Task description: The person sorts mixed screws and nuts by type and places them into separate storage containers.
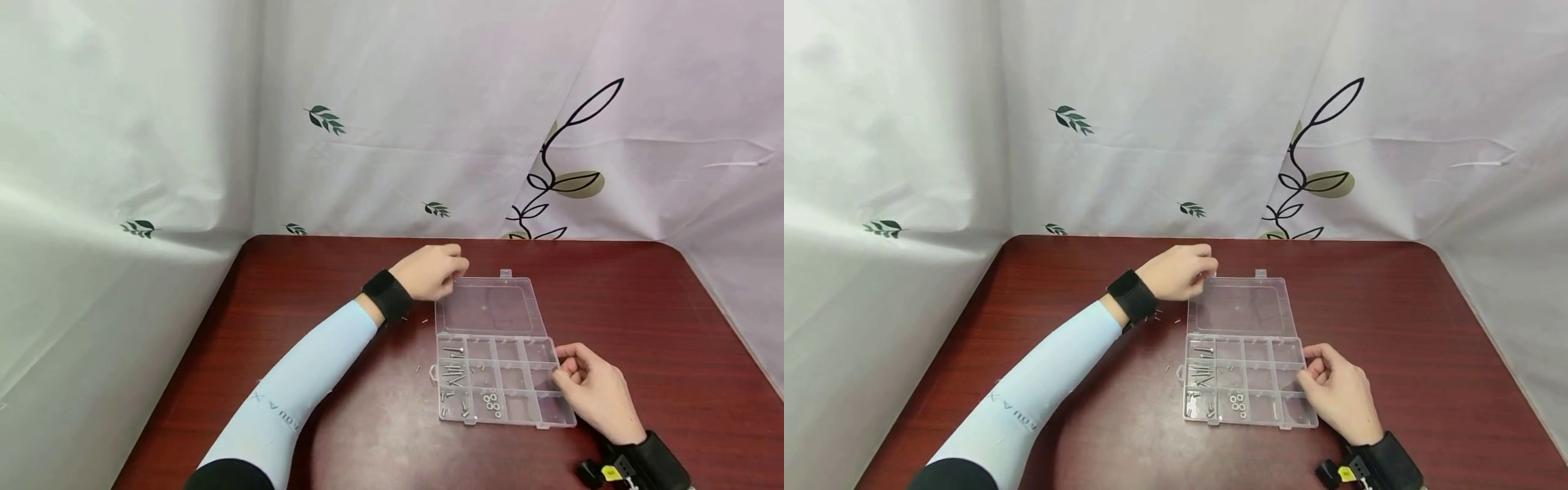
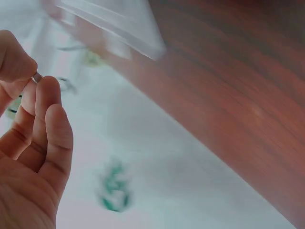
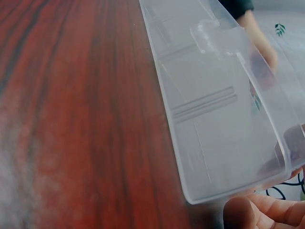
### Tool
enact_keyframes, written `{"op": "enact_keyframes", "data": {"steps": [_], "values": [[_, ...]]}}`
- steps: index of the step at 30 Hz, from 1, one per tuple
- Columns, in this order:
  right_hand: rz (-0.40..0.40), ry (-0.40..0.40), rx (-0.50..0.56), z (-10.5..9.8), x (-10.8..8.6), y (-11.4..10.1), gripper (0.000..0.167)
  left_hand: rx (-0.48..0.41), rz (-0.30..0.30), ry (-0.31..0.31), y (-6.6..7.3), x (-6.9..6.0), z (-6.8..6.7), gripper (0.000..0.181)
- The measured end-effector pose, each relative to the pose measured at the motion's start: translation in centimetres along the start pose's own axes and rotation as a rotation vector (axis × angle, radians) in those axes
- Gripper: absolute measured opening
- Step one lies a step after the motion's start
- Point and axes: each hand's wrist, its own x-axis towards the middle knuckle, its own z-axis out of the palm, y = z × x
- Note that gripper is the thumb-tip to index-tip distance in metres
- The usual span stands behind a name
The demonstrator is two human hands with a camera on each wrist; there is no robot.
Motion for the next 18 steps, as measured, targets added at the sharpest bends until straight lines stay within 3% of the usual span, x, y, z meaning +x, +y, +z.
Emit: {"op": "enact_keyframes", "data": {"steps": [7, 13, 18], "values": [[-0.004, 0.008, 0.003, -0.1, 0.0, 0.1, 0.028, 0.009, 0.182, 0.026, 5.8, -1.7, -1.3, 0.011], [-0.003, 0.005, -0.001, 0.0, 0.0, 0.1, 0.027, -0.026, 0.251, -0.005, 10.4, -3.3, -1.2, 0.010], [-0.001, 0.002, -0.005, 0.1, 0.0, 0.0, 0.026, -0.019, 0.300, -0.038, 13.0, -4.6, -0.5, 0.010]]}}
